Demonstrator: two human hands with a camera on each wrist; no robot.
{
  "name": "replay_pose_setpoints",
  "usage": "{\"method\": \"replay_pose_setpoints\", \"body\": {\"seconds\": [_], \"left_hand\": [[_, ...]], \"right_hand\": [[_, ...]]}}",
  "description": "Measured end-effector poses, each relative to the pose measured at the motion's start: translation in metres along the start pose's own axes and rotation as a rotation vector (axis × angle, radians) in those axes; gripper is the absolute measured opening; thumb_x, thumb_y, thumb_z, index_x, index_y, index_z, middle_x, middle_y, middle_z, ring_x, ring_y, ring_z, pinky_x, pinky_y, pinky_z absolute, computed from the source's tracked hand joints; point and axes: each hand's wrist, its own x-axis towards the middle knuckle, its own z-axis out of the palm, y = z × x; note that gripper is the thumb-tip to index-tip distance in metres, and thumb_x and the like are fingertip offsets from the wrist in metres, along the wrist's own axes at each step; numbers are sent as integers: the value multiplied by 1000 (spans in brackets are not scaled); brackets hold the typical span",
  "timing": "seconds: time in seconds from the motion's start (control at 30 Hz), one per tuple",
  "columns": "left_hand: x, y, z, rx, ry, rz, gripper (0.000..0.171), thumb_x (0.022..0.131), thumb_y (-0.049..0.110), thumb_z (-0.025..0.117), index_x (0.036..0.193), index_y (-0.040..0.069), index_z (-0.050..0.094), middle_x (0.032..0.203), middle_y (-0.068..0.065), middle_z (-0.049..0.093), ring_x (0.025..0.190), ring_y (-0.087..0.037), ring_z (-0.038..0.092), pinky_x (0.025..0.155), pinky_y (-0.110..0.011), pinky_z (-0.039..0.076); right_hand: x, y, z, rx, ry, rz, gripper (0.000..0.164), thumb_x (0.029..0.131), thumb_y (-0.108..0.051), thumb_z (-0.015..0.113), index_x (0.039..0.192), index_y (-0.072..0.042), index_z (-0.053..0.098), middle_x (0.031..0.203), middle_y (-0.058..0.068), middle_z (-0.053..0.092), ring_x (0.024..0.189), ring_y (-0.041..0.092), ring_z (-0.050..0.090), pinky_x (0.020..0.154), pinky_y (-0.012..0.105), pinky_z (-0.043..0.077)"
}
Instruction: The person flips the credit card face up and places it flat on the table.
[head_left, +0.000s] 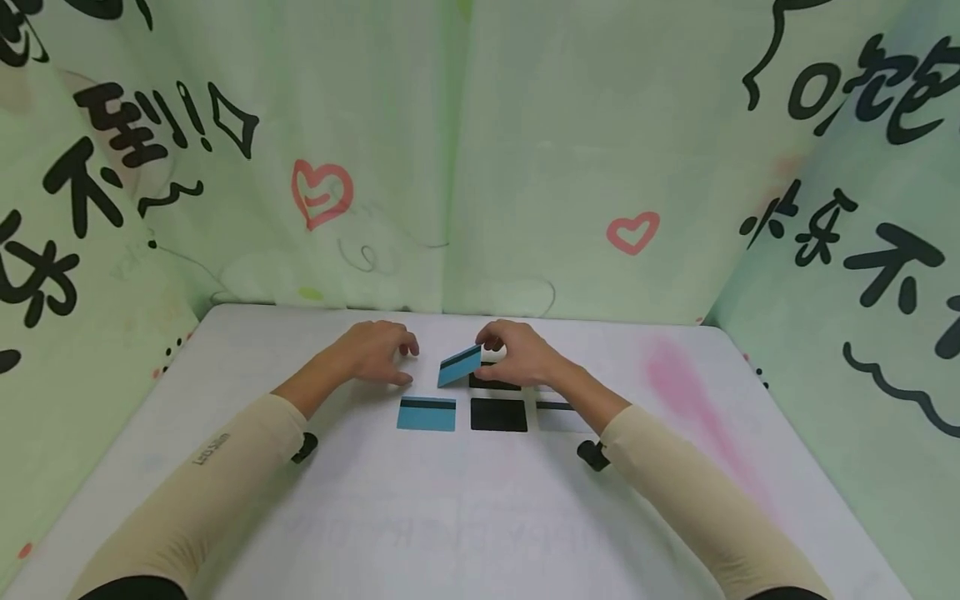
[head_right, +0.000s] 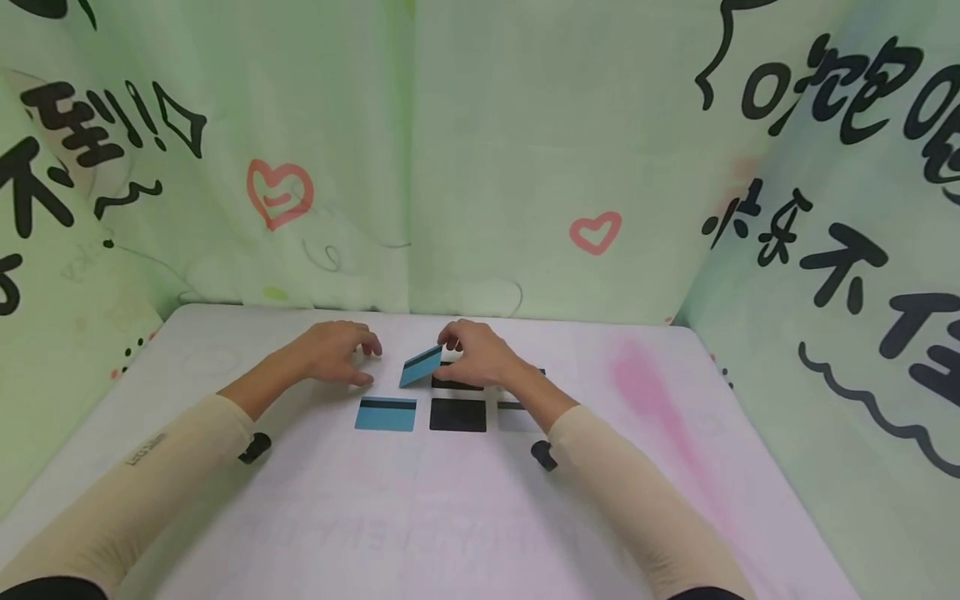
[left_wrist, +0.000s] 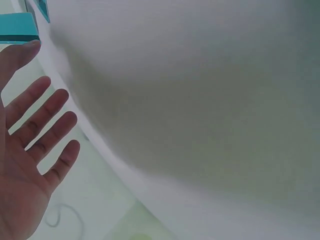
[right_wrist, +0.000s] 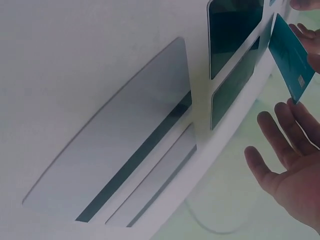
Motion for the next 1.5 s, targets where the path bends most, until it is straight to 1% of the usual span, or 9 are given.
{"method": "replay_pose_setpoints", "body": {"seconds": [0.23, 0.4, 0.57, 0.73, 0.93, 1.1, 1.23, 1.4, 1.5], "left_hand": [[-6, -6, 1, -4, 0, -20, 39, 85, 39, 80, 117, 18, 75, 108, 1, 69, 100, -19, 61, 90, -43, 51], [-11, -9, 2, -14, 14, -9, 38, 84, 38, 81, 116, 18, 75, 107, 2, 68, 99, -19, 60, 89, -43, 50], [-13, -11, 2, -29, 23, -1, 38, 84, 37, 81, 117, 18, 75, 108, 2, 68, 99, -19, 60, 90, -44, 50], [-14, -12, 2, -42, 23, 1, 38, 85, 36, 81, 118, 18, 75, 111, 0, 69, 102, -20, 62, 91, -45, 50], [-16, -13, 1, -45, 17, 6, 37, 85, 35, 80, 118, 18, 75, 110, 0, 69, 99, -19, 62, 89, -44, 50], [-17, -13, 0, -55, 27, 10, 38, 85, 34, 81, 118, 17, 75, 109, 0, 69, 97, -19, 61, 88, -44, 50], [-18, -14, -1, -48, 30, 9, 39, 86, 34, 80, 120, 17, 75, 111, -1, 70, 100, -20, 62, 89, -44, 51], [-19, -13, -4, -37, 28, 15, 39, 87, 34, 80, 121, 17, 74, 115, -1, 70, 103, -21, 63, 89, -45, 52], [-20, -12, -4, -36, 26, 14, 38, 87, 34, 80, 121, 17, 74, 115, -1, 70, 105, -22, 64, 89, -45, 53]], "right_hand": [[-3, 2, -8, 20, 2, -5, 50, 86, -30, 79, 128, -6, 65, 120, 9, 68, 113, 26, 62, 97, 44, 52], [0, 3, -10, 35, 8, -18, 50, 86, -29, 79, 128, -6, 65, 119, 9, 68, 113, 27, 63, 95, 44, 53], [2, -3, -13, 37, 2, -12, 50, 86, -28, 80, 129, -6, 64, 119, 10, 68, 114, 29, 63, 94, 44, 54], [4, -10, -16, 28, 7, -18, 52, 87, -27, 80, 131, -3, 63, 120, 11, 67, 115, 31, 62, 94, 44, 54], [8, -15, -16, 24, 6, -15, 52, 87, -26, 80, 131, -4, 64, 119, 11, 67, 115, 31, 63, 93, 43, 54], [11, -17, -14, 21, -3, -27, 54, 87, -26, 80, 133, -2, 63, 121, 12, 68, 115, 32, 63, 94, 44, 54], [13, -18, -13, 18, -11, -33, 54, 88, -27, 79, 133, -1, 63, 122, 13, 67, 115, 31, 63, 96, 44, 54], [15, -20, -11, 31, -15, -32, 52, 88, -26, 78, 132, -2, 63, 123, 16, 68, 117, 34, 63, 97, 45, 53], [17, -21, -8, 47, -20, -25, 53, 88, -26, 78, 132, -1, 63, 123, 16, 68, 117, 35, 63, 97, 45, 53]]}}
